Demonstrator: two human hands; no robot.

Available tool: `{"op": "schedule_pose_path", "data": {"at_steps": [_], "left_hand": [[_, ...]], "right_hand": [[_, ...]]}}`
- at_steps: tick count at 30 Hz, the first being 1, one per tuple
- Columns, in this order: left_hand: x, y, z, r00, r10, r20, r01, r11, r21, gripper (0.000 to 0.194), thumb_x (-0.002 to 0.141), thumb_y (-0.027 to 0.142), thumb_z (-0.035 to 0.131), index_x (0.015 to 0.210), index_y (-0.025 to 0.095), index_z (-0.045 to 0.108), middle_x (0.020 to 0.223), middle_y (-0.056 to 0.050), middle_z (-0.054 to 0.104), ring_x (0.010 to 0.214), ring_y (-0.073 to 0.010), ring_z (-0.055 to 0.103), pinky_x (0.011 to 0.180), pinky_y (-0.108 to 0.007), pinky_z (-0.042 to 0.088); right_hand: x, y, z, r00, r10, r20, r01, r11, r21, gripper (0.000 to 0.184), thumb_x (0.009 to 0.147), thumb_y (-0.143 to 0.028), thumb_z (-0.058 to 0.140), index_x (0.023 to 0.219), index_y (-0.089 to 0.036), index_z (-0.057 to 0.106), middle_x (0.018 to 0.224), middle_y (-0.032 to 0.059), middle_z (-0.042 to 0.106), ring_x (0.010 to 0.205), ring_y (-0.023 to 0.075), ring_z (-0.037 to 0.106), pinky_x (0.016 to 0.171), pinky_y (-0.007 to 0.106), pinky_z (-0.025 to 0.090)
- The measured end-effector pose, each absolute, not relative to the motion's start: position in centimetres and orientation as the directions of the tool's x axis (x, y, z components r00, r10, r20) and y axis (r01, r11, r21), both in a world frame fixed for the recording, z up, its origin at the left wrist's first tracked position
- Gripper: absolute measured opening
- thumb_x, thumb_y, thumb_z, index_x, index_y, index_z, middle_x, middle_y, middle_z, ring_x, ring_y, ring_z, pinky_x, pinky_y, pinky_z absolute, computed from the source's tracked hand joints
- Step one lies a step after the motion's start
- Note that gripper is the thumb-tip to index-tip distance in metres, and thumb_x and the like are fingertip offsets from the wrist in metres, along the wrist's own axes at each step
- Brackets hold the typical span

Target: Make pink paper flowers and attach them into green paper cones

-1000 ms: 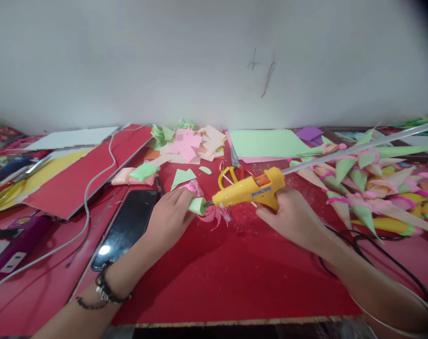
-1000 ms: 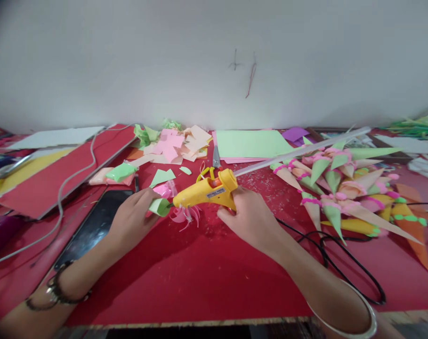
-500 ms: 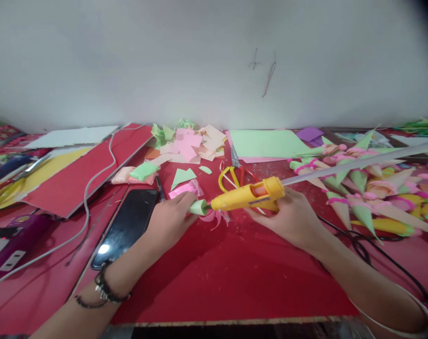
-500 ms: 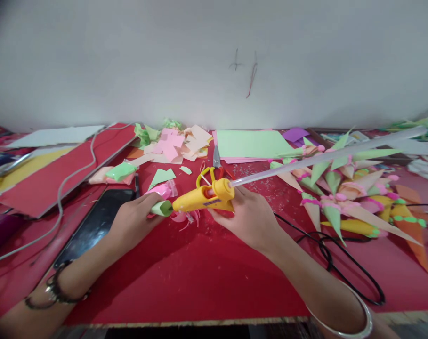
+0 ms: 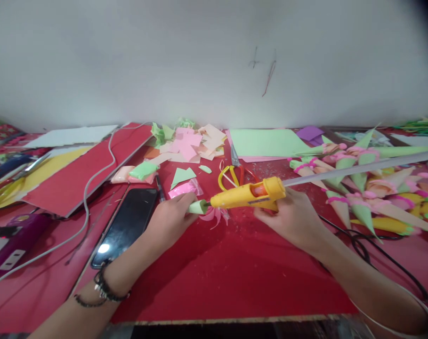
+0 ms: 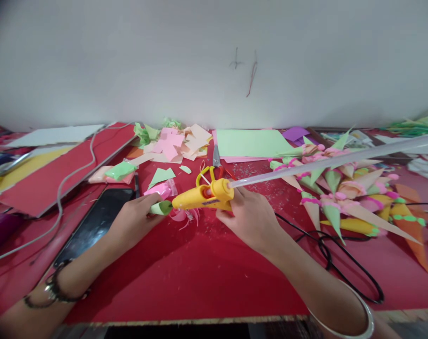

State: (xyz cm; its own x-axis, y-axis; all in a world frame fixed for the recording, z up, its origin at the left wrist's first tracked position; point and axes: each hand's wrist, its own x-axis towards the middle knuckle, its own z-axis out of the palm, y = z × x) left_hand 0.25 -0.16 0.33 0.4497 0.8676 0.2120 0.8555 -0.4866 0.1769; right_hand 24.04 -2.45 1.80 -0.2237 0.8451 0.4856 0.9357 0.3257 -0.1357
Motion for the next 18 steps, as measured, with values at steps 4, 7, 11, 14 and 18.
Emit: {"op": "schedule_pose_path", "data": {"at_steps": [4, 7, 11, 14, 18], "left_hand": [[0.25, -0.16, 0.34, 0.443, 0.871, 0.212, 0.846, -0.484, 0.224, 0.002, 0.073, 0.019, 0.049, 0.074, 0.018, 0.048, 0.062, 0.001, 0.057, 0.055, -0.0139, 0.056, 0.049, -0.021, 0.036], [0.3, -0.16, 0.32, 0.443, 0.864, 0.238, 0.839, -0.493, 0.229, 0.002, 0.073, 0.019, 0.048, 0.073, 0.019, 0.047, 0.059, 0.002, 0.055, 0.052, -0.0129, 0.055, 0.048, -0.02, 0.036], [0.39, -0.19, 0.31, 0.448, 0.856, 0.259, 0.834, -0.504, 0.225, 0.003, 0.073, 0.017, 0.048, 0.072, 0.019, 0.046, 0.056, 0.003, 0.054, 0.05, -0.0122, 0.054, 0.047, -0.019, 0.034], [0.46, -0.24, 0.39, 0.449, 0.855, 0.26, 0.829, -0.508, 0.236, 0.005, 0.073, 0.018, 0.048, 0.07, 0.019, 0.045, 0.056, 0.003, 0.053, 0.05, -0.0125, 0.054, 0.046, -0.019, 0.033], [0.52, -0.34, 0.43, 0.451, 0.852, 0.266, 0.821, -0.512, 0.25, 0.005, 0.074, 0.019, 0.048, 0.07, 0.019, 0.045, 0.057, 0.001, 0.054, 0.051, -0.0137, 0.054, 0.046, -0.02, 0.034]], "right_hand": [[23.97, -2.51, 1.71, -0.191, 0.858, 0.477, 0.942, 0.296, -0.156, 0.016, 0.067, -0.026, 0.049, 0.079, -0.018, 0.055, 0.058, 0.0033, 0.056, 0.049, 0.0177, 0.052, 0.045, 0.026, 0.031], [23.94, -2.55, 1.57, -0.181, 0.858, 0.481, 0.944, 0.289, -0.159, 0.015, 0.067, -0.026, 0.049, 0.078, -0.018, 0.055, 0.057, 0.0033, 0.056, 0.048, 0.018, 0.052, 0.045, 0.026, 0.031], [23.86, -2.64, 1.58, -0.174, 0.866, 0.468, 0.948, 0.276, -0.159, 0.014, 0.066, -0.024, 0.047, 0.076, -0.018, 0.056, 0.053, 0.0026, 0.054, 0.045, 0.0171, 0.05, 0.044, 0.025, 0.031], [23.76, -2.69, 1.66, -0.176, 0.864, 0.472, 0.95, 0.275, -0.15, 0.015, 0.066, -0.022, 0.046, 0.074, -0.017, 0.057, 0.051, 0.0027, 0.054, 0.044, 0.0166, 0.05, 0.043, 0.025, 0.03], [23.63, -2.65, 1.67, -0.175, 0.858, 0.483, 0.95, 0.276, -0.147, 0.017, 0.066, -0.022, 0.046, 0.076, -0.016, 0.058, 0.053, 0.0038, 0.056, 0.046, 0.0173, 0.052, 0.043, 0.025, 0.032]]}}
